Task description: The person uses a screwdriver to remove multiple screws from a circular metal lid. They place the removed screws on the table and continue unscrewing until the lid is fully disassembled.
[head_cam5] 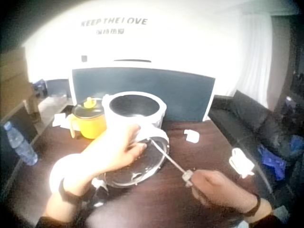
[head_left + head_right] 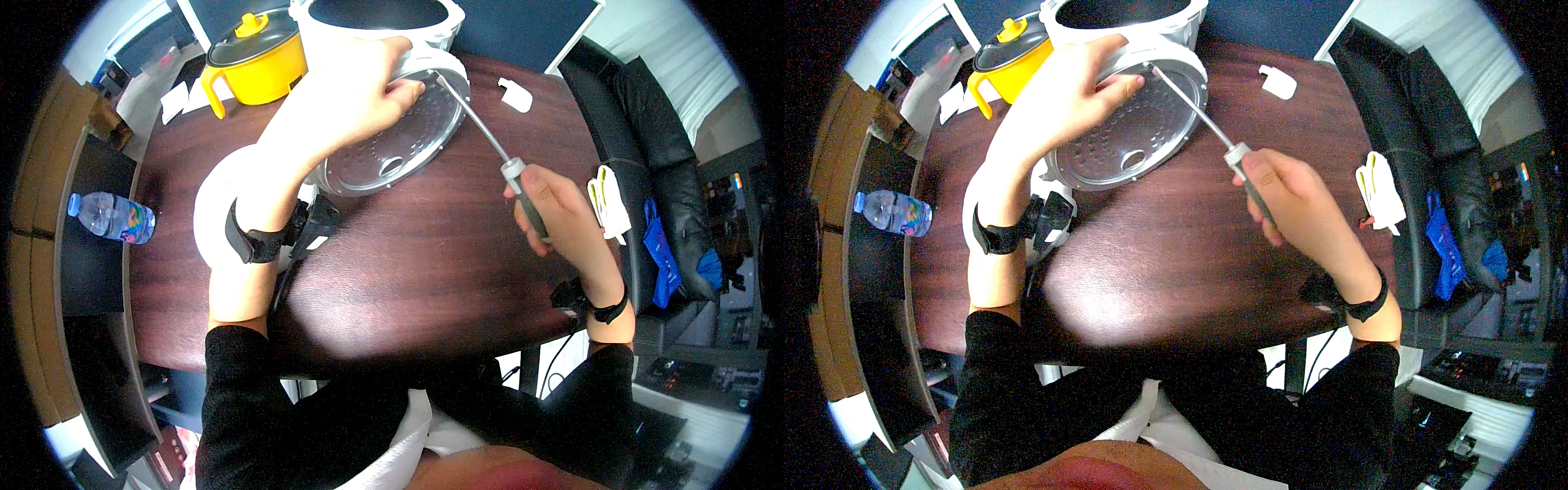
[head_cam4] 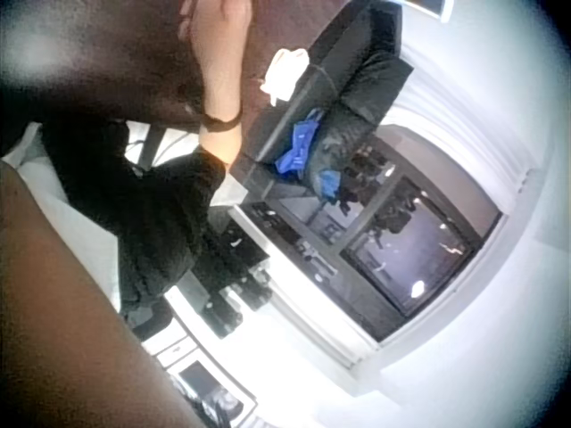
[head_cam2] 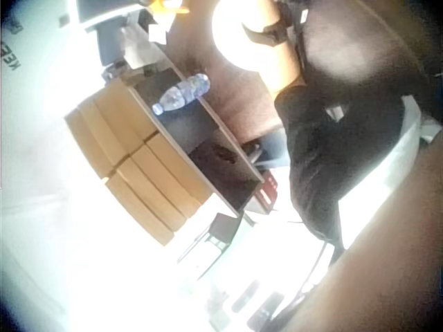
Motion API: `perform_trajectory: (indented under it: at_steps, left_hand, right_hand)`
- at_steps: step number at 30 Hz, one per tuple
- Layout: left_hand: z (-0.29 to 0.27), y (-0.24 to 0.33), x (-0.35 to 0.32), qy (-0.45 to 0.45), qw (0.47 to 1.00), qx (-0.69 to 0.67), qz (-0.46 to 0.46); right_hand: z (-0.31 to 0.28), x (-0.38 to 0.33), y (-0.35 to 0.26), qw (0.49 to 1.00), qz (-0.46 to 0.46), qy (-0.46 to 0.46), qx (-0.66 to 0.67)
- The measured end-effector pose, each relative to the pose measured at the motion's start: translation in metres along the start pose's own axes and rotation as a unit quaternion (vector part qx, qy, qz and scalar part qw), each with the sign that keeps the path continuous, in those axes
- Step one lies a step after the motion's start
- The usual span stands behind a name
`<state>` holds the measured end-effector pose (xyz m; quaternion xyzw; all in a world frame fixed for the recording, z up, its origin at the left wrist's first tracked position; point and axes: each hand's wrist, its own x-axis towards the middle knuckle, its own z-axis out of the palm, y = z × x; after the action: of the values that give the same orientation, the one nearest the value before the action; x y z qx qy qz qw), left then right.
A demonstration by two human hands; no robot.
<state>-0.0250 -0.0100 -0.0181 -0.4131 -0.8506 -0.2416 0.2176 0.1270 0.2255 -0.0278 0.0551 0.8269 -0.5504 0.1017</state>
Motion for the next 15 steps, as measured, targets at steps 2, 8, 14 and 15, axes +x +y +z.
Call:
perform_trajectory:
  at_steps: [2, 8, 14, 15]
  left_hand:
    - [0.001, 0.001, 0.001, -0.002, 1.0, -0.004, 0.001]
    - [0.005, -0.001, -0.002, 0.024, 0.999, 0.029, 0.021]
    - [0.005, -0.009, 0.0, 0.025, 0.999, 0.028, 0.03]
    - [0.004, -0.007, -0.001, 0.024, 0.999, 0.03, 0.028]
  right_hand:
    - [0.005, -0.003, -0.003, 0.996, 0.026, -0.048, 0.071]
    - [0.016, -0.003, -0.01, 0.998, -0.016, -0.058, 0.017]
    - [-0.011, 0.012, -0.015, 0.835, -0.277, 0.204, -0.43]
    - [-0.017, 0.013, -0.018, 0.787, -0.301, 0.237, -0.484]
